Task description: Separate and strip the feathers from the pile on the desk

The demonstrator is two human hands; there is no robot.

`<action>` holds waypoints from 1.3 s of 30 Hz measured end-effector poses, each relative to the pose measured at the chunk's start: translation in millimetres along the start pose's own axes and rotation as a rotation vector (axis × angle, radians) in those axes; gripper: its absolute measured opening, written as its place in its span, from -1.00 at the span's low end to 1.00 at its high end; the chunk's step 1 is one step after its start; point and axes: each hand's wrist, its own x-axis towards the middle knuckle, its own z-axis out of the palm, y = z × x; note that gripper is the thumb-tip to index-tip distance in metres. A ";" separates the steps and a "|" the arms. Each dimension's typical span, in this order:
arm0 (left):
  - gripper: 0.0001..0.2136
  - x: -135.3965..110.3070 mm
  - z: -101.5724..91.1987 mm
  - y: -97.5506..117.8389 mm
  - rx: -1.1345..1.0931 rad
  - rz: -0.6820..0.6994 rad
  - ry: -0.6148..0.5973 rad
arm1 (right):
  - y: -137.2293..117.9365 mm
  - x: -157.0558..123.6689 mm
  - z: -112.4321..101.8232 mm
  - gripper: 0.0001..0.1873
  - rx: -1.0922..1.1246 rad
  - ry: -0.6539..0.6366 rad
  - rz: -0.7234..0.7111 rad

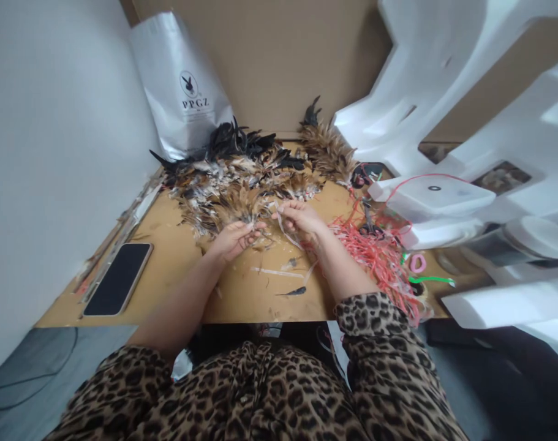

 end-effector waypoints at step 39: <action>-0.83 1.4 -0.2 -3.6 0.385 0.016 0.130 | -1.0 -17.8 12.8 -0.81 -1.262 -0.024 -0.565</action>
